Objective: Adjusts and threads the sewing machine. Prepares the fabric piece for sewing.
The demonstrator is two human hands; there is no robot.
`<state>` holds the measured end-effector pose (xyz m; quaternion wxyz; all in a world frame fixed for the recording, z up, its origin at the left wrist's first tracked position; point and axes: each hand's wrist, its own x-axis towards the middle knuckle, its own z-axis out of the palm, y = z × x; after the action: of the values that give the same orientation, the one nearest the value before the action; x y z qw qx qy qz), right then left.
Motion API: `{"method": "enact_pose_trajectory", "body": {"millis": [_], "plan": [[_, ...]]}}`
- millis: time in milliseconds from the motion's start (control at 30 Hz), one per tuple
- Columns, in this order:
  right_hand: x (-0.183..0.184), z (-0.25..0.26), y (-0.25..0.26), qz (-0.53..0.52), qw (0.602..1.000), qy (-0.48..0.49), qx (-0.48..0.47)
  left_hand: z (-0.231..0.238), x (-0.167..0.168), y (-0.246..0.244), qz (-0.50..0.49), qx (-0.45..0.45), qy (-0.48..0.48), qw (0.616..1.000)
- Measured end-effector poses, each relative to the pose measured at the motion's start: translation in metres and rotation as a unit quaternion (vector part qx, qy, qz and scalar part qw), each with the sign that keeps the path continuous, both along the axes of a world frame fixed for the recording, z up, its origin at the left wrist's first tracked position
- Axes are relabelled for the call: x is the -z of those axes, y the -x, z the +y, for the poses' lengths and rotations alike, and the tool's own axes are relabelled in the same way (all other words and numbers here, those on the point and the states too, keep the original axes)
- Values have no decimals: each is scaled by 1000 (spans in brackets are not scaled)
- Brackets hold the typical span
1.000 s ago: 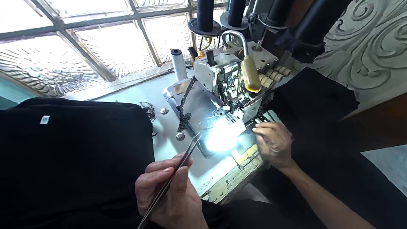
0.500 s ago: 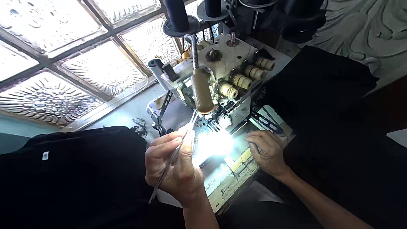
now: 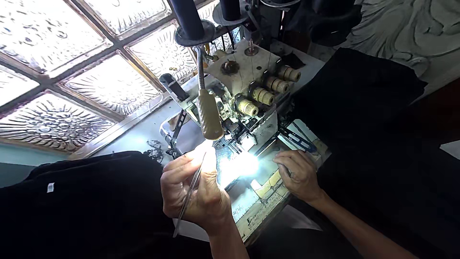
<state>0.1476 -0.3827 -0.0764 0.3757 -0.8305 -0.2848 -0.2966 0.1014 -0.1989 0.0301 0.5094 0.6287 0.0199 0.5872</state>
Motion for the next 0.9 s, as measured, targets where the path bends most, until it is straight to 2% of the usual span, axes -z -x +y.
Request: {"method": "enact_pose_trajectory", "body": {"millis": [400, 733, 900], "plan": [[0, 1, 0, -7, 1000, -1, 7, 0, 4, 0, -20, 0, -8, 1000], [0, 1, 0, -6, 1000, -4, 5, -1, 0, -4, 9, -16, -23, 1000], [1, 1, 0, -3, 1000, -4, 5, -2, -2, -6, 16, -7, 1, 1000]]}}
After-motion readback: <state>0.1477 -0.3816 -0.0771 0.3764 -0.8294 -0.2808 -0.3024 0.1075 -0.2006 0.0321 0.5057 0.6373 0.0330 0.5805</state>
